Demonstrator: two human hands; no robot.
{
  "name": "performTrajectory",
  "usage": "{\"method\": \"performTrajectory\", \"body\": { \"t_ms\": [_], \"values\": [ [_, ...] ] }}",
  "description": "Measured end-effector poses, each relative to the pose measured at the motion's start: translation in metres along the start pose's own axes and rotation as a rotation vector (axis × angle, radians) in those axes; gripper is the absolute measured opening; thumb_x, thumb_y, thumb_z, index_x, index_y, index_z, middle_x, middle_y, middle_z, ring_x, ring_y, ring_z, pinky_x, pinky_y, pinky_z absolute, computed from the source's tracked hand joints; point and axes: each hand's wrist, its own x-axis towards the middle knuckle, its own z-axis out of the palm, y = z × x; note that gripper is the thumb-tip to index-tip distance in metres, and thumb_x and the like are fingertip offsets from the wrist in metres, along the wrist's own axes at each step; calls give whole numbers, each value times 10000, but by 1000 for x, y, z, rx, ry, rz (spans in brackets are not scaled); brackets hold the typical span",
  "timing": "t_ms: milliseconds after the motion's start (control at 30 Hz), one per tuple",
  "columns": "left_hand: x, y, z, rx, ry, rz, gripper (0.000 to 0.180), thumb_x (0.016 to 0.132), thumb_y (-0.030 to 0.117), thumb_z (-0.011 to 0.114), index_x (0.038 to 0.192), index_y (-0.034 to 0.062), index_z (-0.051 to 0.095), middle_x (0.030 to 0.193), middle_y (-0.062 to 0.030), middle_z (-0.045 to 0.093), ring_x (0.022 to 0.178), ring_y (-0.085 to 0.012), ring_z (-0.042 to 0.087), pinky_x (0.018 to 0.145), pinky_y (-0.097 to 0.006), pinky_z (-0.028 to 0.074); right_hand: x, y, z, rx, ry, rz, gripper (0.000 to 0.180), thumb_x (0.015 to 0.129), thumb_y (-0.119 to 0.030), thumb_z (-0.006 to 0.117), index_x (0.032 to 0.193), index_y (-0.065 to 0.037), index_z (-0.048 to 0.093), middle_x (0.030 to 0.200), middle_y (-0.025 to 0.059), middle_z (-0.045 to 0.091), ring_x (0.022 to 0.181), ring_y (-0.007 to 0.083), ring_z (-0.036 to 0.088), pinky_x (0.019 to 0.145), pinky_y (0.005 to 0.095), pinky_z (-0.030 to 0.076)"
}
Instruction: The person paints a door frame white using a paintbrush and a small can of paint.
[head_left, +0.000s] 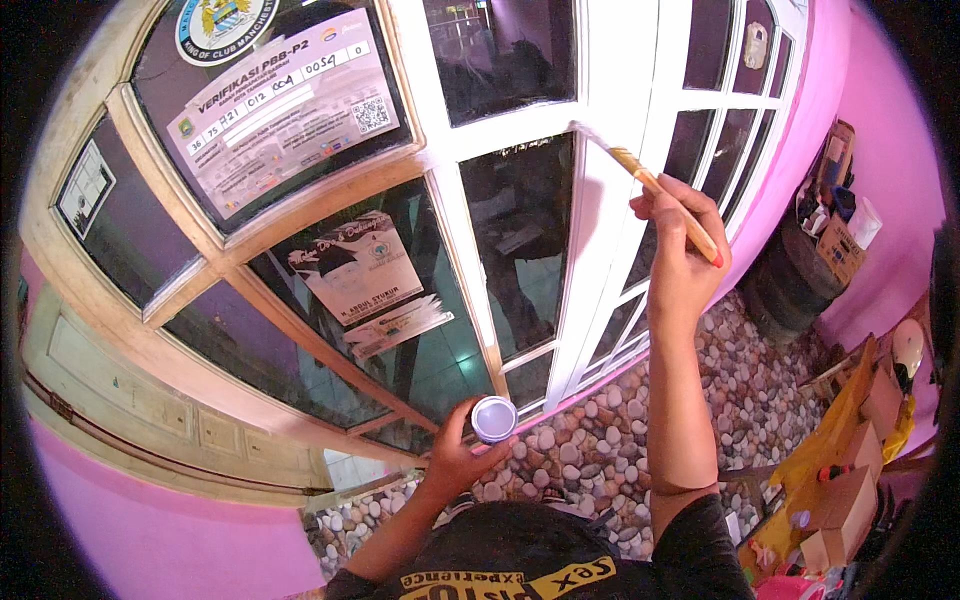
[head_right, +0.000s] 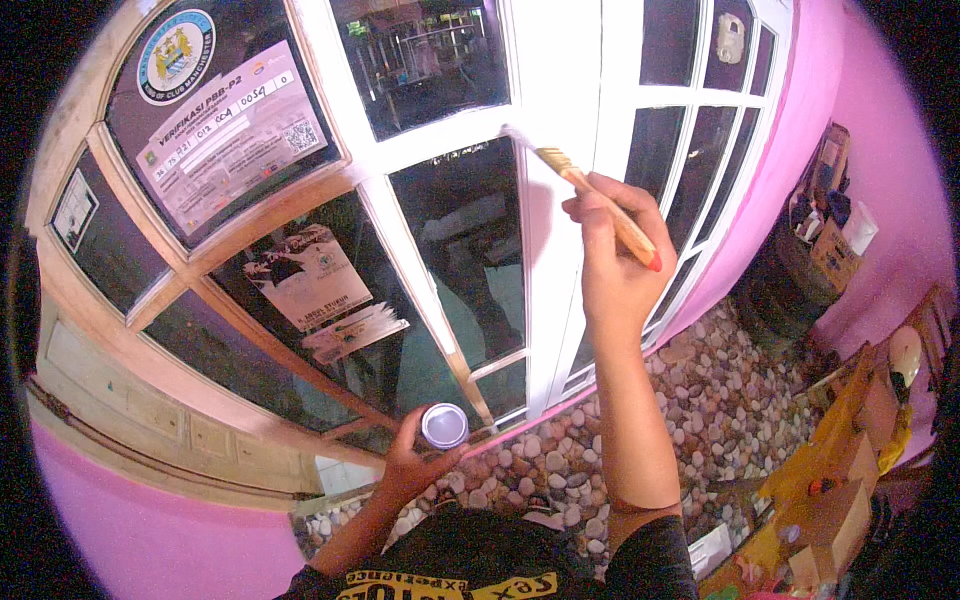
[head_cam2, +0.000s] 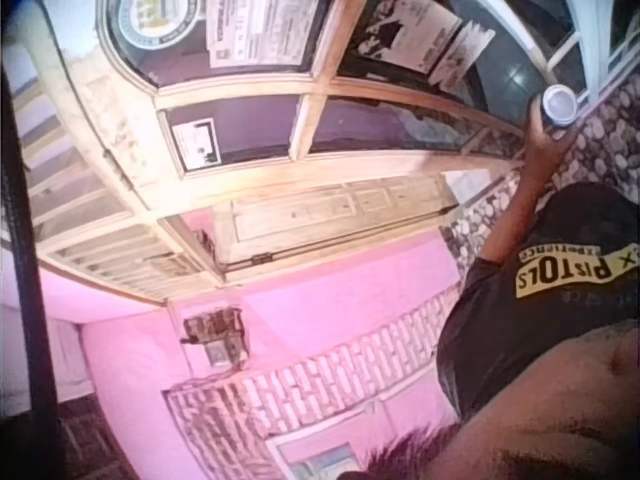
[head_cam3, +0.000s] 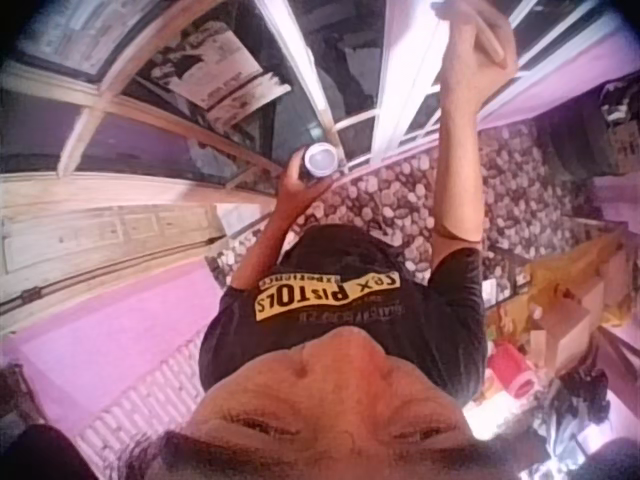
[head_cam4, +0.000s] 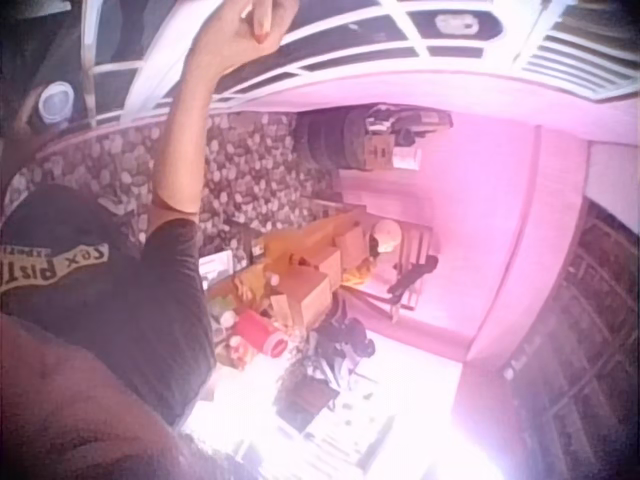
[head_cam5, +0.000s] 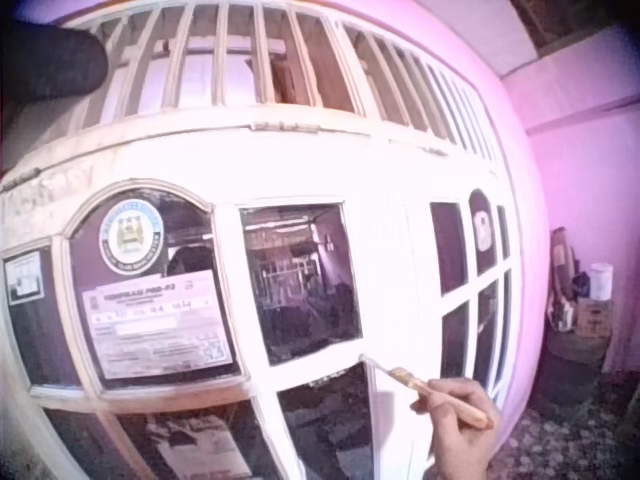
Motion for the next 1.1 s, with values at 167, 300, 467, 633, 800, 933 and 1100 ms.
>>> {"method": "performTrajectory", "body": {
  "t_ms": [167, 300, 467, 633, 800, 933, 1100],
  "values": [
    [1, -4, 1, -2, -51, -45, 746, 775, 229, 919, 1360, 1, 517, 1259, -138, 647, 1182, -234, 630, 1016, -371, 503, -11, -4, 14, 30, -167, -53, 182, 972, -70, 685, 1099, 61, 686, 978, 128, 741, 895, 179, 736, 819, 279, 564],
    [1, -3, 1, 12, -32, -16, 738, 776, 231, 919, 1356, -3, 527, 1236, -145, 664, 1166, -241, 647, 1000, -376, 508, 2, 7, 8, -15, -48, -37, 211, 977, -97, 692, 1109, 69, 683, 969, 150, 749, 889, 185, 737, 817, 277, 567],
    [-6, -12, 5, -97, -6, -83, 733, 781, 237, 916, 1351, -18, 531, 1230, -159, 673, 1153, -252, 660, 988, -384, 512, -6, -3, 2, -4, -22, -38, 227, 977, -116, 694, 1104, 71, 683, 957, 150, 748, 875, 189, 738, 779, 283, 577],
    [-4, -8, 1, -68, -31, -39, 726, 800, 226, 897, 1362, -29, 516, 1270, -169, 646, 1176, -259, 644, 1000, -387, 504, -26, -15, 13, 66, -285, -135, 199, 963, -101, 705, 1095, 48, 699, 1009, 132, 728, 849, 158, 721, 742, 257, 562],
    [-4, -2, -2, 14, -12, 10, 725, 804, 224, 893, 1366, -30, 511, 1267, -168, 650, 1176, -256, 647, 998, -388, 505, -31, -10, 32, 127, -329, -170, 162, 928, -55, 716, 1070, 23, 727, 990, 106, 722, 824, 126, 695, 743, 245, 552],
    [-4, 0, -2, 48, -4, 9, 714, 810, 223, 889, 1364, -26, 515, 1251, -161, 666, 1164, -249, 657, 988, -383, 516, -25, -6, 36, 81, -347, -206, 157, 918, -44, 717, 1061, 21, 731, 977, 95, 726, 818, 121, 691, 752, 247, 548],
    [-5, 3, -4, 55, -11, -27, 709, 808, 222, 891, 1361, -21, 520, 1243, -153, 672, 1158, -238, 659, 989, -378, 518, -17, 4, 32, 92, -271, -151, 185, 942, -92, 723, 1085, 26, 723, 955, 86, 737, 833, 128, 698, 779, 246, 541]
  ]
}}
